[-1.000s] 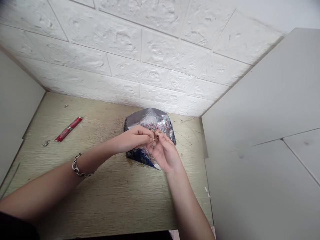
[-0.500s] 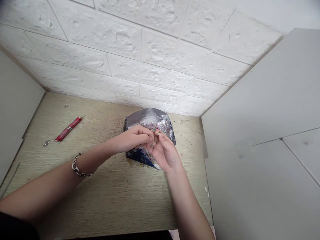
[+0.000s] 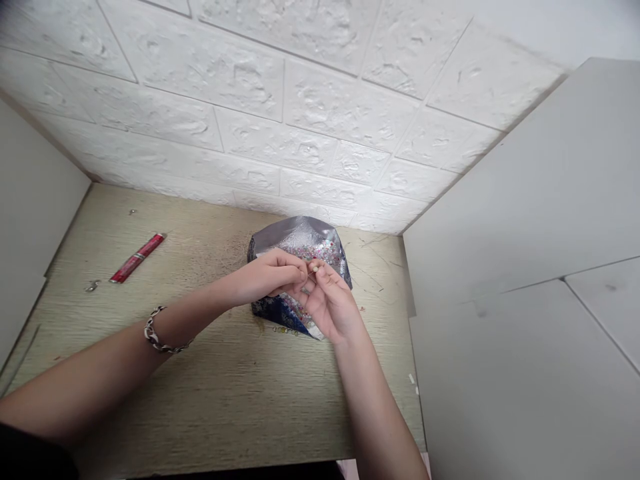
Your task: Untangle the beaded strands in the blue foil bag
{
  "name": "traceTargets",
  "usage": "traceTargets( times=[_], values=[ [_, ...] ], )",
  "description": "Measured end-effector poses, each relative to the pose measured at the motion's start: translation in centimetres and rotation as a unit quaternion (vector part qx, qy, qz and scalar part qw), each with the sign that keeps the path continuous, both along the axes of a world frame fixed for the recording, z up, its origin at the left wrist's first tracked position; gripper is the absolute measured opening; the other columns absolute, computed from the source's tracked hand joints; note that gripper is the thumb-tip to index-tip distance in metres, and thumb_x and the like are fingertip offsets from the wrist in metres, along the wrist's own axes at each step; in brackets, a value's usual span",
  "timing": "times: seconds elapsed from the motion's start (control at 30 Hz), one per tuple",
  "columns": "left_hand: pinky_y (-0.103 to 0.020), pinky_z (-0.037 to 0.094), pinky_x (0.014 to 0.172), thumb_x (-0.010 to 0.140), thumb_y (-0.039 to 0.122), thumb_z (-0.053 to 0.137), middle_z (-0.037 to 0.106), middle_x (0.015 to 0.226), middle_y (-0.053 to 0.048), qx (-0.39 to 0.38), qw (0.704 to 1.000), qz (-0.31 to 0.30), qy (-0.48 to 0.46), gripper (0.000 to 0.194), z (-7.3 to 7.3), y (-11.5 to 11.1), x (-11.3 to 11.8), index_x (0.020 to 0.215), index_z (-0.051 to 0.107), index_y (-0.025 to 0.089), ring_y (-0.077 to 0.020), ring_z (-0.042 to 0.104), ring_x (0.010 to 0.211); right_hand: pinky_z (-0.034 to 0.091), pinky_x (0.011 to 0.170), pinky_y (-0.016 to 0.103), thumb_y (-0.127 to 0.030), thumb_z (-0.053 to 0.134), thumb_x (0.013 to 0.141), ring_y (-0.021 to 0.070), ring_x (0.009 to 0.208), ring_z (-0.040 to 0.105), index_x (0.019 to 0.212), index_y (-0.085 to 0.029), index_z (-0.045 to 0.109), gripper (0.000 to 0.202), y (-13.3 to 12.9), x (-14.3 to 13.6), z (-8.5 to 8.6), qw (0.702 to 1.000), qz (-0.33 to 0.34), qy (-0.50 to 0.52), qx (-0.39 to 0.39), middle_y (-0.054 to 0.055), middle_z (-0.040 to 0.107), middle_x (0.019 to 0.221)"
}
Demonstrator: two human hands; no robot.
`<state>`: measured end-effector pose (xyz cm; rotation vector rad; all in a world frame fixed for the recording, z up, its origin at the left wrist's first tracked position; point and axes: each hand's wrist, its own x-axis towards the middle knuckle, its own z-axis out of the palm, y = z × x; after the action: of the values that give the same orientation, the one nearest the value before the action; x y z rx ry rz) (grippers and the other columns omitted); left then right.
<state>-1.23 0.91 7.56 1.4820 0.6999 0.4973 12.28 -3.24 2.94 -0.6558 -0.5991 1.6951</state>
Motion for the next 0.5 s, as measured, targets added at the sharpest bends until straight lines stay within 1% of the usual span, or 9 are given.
traceTargets(
  times=[0.13, 0.23, 0.4, 0.5],
  values=[
    [-0.021, 0.016, 0.039, 0.069, 0.02, 0.044, 0.03, 0.039, 0.007, -0.017, 0.999, 0.026, 0.023, 0.022, 0.3, -0.09, 0.13, 0.048, 0.044, 0.016, -0.0037, 0.024, 0.037, 0.053, 0.073, 0.03, -0.024, 0.06, 0.075, 0.0071, 0.061, 0.053, 0.078, -0.019, 0.056, 0.006, 0.04, 0.0, 0.1, 0.999, 0.004, -0.032, 0.035, -0.004, 0.056, 0.064],
    [-0.02, 0.017, 0.038, 0.07, 0.021, 0.045, 0.031, 0.039, 0.008, -0.019, 0.999, 0.027, 0.026, 0.021, 0.2, -0.01, 0.16, 0.051, 0.05, 0.015, -0.0033, 0.023, 0.037, 0.052, 0.075, 0.031, -0.023, 0.061, 0.074, 0.007, 0.062, 0.053, 0.077, -0.019, 0.056, 0.007, 0.02, -0.12, 0.3, 0.998, -0.007, -0.048, 0.038, -0.005, 0.054, 0.062],
    [-0.02, 0.02, 0.038, 0.073, 0.021, 0.046, 0.029, 0.038, 0.008, -0.024, 0.999, 0.024, 0.014, 0.021, -0.2, 0.19, 0.24, 0.058, 0.06, 0.015, -0.0036, 0.022, 0.035, 0.052, 0.075, 0.03, -0.025, 0.066, 0.069, 0.0078, 0.067, 0.055, 0.074, -0.02, 0.057, 0.011, 0.0, -0.27, 0.56, 0.995, -0.043, -0.079, 0.03, -0.004, 0.056, 0.068],
    [-0.02, 0.026, 0.041, 0.075, 0.027, 0.049, 0.03, 0.036, 0.008, -0.042, 0.999, 0.033, -0.002, 0.026, -0.31, 0.27, 0.35, 0.055, 0.06, 0.016, -0.0041, 0.025, 0.035, 0.051, 0.075, 0.029, -0.026, 0.067, 0.067, 0.01, 0.075, 0.058, 0.074, -0.02, 0.058, 0.013, 0.06, -0.28, 0.45, 0.991, -0.069, -0.113, 0.033, -0.002, 0.06, 0.074]
  ],
)
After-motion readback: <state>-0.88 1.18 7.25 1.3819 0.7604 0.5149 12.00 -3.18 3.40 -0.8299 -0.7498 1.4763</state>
